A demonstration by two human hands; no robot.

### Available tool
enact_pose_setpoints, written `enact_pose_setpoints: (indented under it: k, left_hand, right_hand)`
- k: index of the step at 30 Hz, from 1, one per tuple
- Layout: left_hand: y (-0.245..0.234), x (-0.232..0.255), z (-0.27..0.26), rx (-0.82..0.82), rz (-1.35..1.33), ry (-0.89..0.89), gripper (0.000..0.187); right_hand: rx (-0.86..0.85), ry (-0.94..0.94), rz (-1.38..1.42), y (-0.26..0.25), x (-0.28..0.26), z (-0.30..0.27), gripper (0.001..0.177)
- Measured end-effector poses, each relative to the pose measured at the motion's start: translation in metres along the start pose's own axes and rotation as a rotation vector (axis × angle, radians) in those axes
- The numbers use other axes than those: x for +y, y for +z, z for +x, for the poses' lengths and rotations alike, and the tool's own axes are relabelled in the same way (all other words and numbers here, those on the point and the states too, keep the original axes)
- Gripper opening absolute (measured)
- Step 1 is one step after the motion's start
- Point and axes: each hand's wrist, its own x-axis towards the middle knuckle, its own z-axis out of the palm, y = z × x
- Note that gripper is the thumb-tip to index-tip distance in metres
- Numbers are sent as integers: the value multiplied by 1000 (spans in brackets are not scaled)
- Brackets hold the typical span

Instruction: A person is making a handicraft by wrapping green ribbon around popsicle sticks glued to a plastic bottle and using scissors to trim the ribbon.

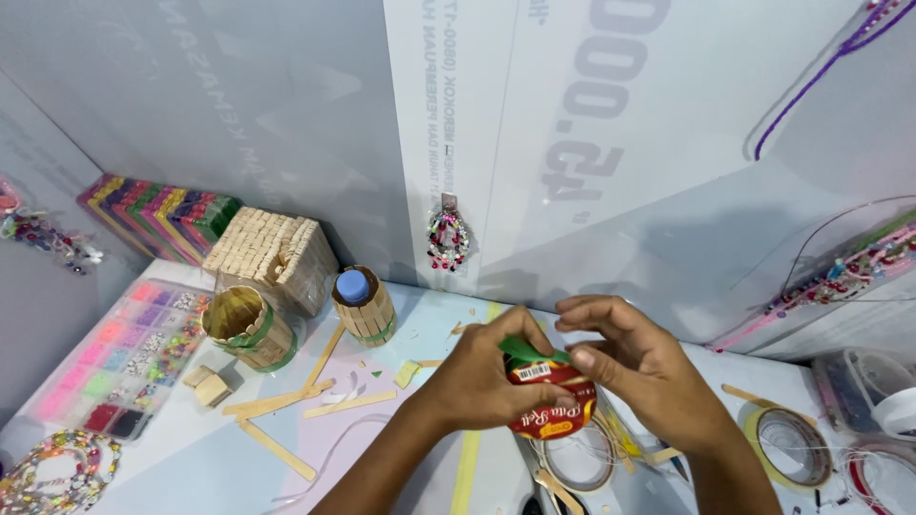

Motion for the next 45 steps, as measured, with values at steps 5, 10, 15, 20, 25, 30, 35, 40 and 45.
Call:
enact_pose_setpoints:
  k: [5, 10, 15, 20, 25, 30, 35, 40, 45]
  left_hand:
    - [-4, -3, 4, 130, -98, 18, 58]
    - [7, -11, 11, 359, -248, 69, 55]
    - [14, -18, 13, 604, -218, 254, 41]
    - [26, -26, 15, 614, -268, 199, 36]
    - [28, -9, 8, 443, -406, 55, 48]
    - [32, -20, 11, 404, -161, 287, 31]
    - [38, -16, 9, 366, -280, 129, 30]
    - [20, -7, 8, 409, -192, 46, 22]
    - [-14, 23, -8, 540, -96, 279, 15]
  right_hand:
    - [-105, 72, -96, 0, -5, -3, 46]
    - [4, -29, -187, 8, 2, 1, 43]
    - [38, -102, -273, 17, 0, 3, 46]
    - [106, 24, -97, 19, -1, 4, 51]
    - [275, 93, 115, 11, -10, 2, 54]
    - [39, -16, -18, -4, 9, -2, 49]
    - [152, 72, -28, -5, 16, -9, 41]
    - [368, 218, -73, -36, 15, -16, 40]
    - [717, 434, -223, -85, 34, -20, 39]
